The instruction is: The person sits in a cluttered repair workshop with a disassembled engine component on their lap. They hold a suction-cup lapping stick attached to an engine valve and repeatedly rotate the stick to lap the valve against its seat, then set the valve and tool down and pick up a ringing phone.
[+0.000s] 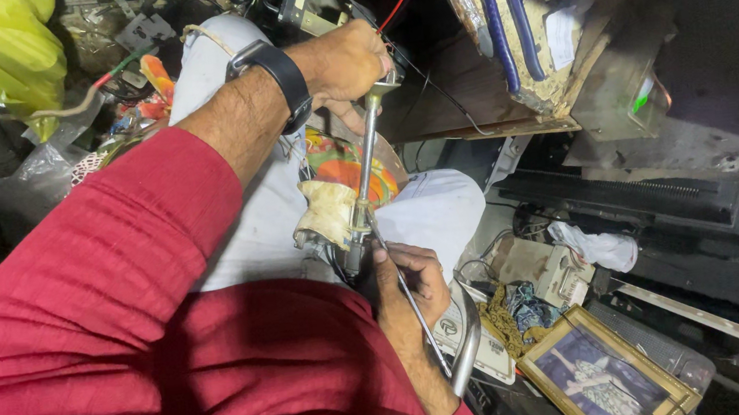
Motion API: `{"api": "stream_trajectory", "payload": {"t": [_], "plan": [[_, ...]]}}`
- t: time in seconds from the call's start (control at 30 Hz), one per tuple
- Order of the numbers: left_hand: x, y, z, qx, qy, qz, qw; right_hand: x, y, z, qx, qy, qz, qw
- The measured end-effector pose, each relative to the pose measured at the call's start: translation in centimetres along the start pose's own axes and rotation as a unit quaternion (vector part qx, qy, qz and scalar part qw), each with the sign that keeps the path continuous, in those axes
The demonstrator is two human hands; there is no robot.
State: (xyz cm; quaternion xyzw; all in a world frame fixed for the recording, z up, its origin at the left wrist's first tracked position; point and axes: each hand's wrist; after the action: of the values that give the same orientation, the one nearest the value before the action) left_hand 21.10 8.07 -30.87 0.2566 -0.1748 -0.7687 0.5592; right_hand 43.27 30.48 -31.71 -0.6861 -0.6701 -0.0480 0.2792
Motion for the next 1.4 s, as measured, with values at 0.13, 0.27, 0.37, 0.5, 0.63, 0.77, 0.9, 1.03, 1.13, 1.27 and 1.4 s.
{"api": "stream_trajectory", "payload": {"t": [0.13,0.27,0.37,0.5,0.63,0.77,0.9,1.03,1.13,1.27,1.4], "plan": [[-0.2,0.0,-0.3,-0.002,-0.015,0.003,1.000,0.4,-0.1,0.1,0.024,0.052,-0.026,0.998],[0.3,-0.2,-0.6,-0.005,-0.016,0.005,1.000,0.1,-0.2,0.3,-0.006,-0.017,-0.008,1.000],[0.3,-0.5,-0.8,-0.008,-0.017,0.014,1.000,-0.2,-0.1,0.4,0.015,-0.042,0.035,0.998],[0.5,-0.8,-1.3,0.006,0.003,0.009,1.000,-0.4,0.0,0.5,0.036,-0.065,0.048,0.996],[0.4,-0.8,-1.2,0.014,0.025,0.032,0.999,-0.2,-0.1,0.4,0.035,-0.060,0.019,0.997],[0.1,-0.5,-1.2,-0.006,0.012,0.045,0.999,-0.3,-0.2,0.3,0.028,-0.054,0.017,0.998],[-0.3,-0.5,-1.1,-0.011,-0.052,0.070,0.996,-0.4,-0.1,0.3,0.025,-0.064,0.015,0.998],[-0.8,-0.3,-0.6,-0.047,-0.053,0.083,0.994,-0.4,0.0,0.3,0.014,-0.065,0.021,0.998],[-1.1,0.2,-0.3,-0.026,0.011,0.071,0.997,-0.4,0.0,0.5,0.014,-0.071,0.026,0.997],[-0.7,1.1,0.3,0.025,0.056,0.007,0.998,0.0,0.1,0.8,0.015,-0.073,0.027,0.997],[-0.4,1.6,0.9,0.019,0.042,0.008,0.999,0.0,0.1,0.8,0.015,-0.083,0.032,0.996]]}}
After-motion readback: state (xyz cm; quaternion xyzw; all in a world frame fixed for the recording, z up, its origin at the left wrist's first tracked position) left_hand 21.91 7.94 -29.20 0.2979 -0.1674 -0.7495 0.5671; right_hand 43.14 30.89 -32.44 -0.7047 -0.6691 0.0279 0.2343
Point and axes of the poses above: each hand's wrist, its own y-axis away from the middle knuckle, its own x-axis out of the back of the hand, z = x × y, and after that the axes turned 10 degrees about x, right-handed
